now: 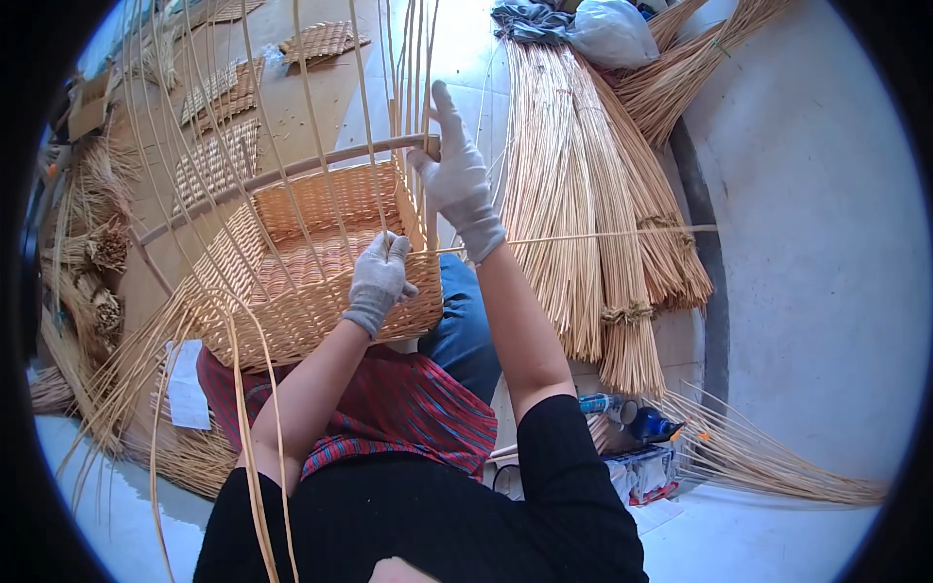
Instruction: Weave a rectangular basket using long bamboo strips.
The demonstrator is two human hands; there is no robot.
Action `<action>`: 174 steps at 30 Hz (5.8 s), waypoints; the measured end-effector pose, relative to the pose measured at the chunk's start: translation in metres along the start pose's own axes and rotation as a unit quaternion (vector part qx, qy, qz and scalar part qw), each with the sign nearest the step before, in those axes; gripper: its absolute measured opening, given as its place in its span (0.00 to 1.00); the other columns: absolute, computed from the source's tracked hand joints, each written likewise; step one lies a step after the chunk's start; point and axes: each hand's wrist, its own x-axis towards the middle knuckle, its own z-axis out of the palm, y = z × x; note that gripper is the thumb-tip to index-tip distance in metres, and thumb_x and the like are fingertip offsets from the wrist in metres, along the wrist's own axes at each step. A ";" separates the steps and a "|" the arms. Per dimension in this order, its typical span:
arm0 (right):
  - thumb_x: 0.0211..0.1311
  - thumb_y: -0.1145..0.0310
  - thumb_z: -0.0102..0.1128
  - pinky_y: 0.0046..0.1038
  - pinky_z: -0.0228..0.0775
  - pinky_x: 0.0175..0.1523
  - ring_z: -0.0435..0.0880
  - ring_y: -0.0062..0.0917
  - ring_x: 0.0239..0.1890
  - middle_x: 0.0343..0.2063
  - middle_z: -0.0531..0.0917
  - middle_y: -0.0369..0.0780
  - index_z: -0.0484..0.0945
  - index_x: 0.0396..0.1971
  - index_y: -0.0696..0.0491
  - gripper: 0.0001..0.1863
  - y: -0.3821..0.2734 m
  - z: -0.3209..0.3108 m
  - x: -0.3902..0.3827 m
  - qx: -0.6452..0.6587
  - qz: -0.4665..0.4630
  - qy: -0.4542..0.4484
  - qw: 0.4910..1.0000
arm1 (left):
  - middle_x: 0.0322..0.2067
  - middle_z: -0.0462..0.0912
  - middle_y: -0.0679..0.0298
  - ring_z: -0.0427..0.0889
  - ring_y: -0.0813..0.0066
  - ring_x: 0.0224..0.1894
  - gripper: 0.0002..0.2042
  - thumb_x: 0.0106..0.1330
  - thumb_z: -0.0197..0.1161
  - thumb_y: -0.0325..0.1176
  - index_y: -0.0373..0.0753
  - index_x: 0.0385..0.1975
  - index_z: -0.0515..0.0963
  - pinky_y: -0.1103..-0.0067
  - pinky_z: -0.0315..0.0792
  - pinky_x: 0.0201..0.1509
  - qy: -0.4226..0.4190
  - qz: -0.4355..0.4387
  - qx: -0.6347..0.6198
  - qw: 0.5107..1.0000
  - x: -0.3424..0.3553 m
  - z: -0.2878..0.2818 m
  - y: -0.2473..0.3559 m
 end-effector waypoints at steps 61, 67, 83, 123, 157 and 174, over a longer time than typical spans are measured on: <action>0.58 0.63 0.70 0.36 0.72 0.50 0.82 0.35 0.41 0.34 0.82 0.38 0.81 0.37 0.49 0.10 -0.009 -0.058 -0.118 -0.384 -0.027 -0.053 0.922 | 0.57 0.77 0.54 0.81 0.59 0.50 0.34 0.64 0.66 0.32 0.40 0.70 0.62 0.62 0.71 0.62 0.194 0.475 0.388 0.766 -0.053 -0.022 0.014; 0.57 0.67 0.70 0.34 0.74 0.43 0.83 0.34 0.35 0.31 0.83 0.37 0.83 0.34 0.49 0.07 -0.017 -0.067 -0.117 -0.364 -0.113 -0.064 0.922 | 0.47 0.82 0.50 0.84 0.50 0.46 0.37 0.58 0.71 0.34 0.35 0.68 0.63 0.60 0.74 0.56 0.025 0.219 0.372 0.902 -0.014 0.011 0.021; 0.62 0.67 0.73 0.26 0.78 0.51 0.85 0.20 0.43 0.38 0.88 0.38 0.86 0.40 0.57 0.11 0.069 -0.061 -0.169 0.245 0.259 -0.080 0.931 | 0.41 0.85 0.55 0.87 0.61 0.42 0.26 0.58 0.69 0.23 0.39 0.58 0.73 0.68 0.79 0.48 -0.029 0.232 0.276 0.932 -0.009 0.007 0.015; 0.54 0.81 0.58 0.34 0.74 0.62 0.80 0.32 0.59 0.57 0.80 0.45 0.67 0.70 0.47 0.39 0.126 0.024 -0.029 0.258 0.000 -0.257 0.931 | 0.33 0.77 0.58 0.79 0.58 0.33 0.11 0.57 0.69 0.28 0.37 0.37 0.75 0.65 0.71 0.38 0.295 0.301 0.366 0.830 0.012 0.065 -0.002; 0.60 0.74 0.64 0.41 0.65 0.70 0.67 0.51 0.69 0.69 0.64 0.57 0.73 0.66 0.28 0.35 0.020 -0.018 0.034 -0.092 -0.243 -0.164 0.952 | 0.69 0.59 0.42 0.59 0.47 0.72 0.44 0.64 0.65 0.42 0.28 0.74 0.49 0.51 0.47 0.78 0.091 0.380 0.511 0.766 -0.044 0.023 -0.020; 0.53 0.73 0.74 0.38 0.69 0.69 0.62 0.42 0.73 0.73 0.61 0.48 0.78 0.61 0.32 0.34 0.033 0.005 0.035 0.069 -0.164 -0.142 0.974 | 0.47 0.83 0.50 0.83 0.62 0.52 0.17 0.66 0.46 0.11 0.28 0.49 0.78 0.74 0.81 0.58 0.246 0.625 0.343 0.657 -0.072 -0.091 0.126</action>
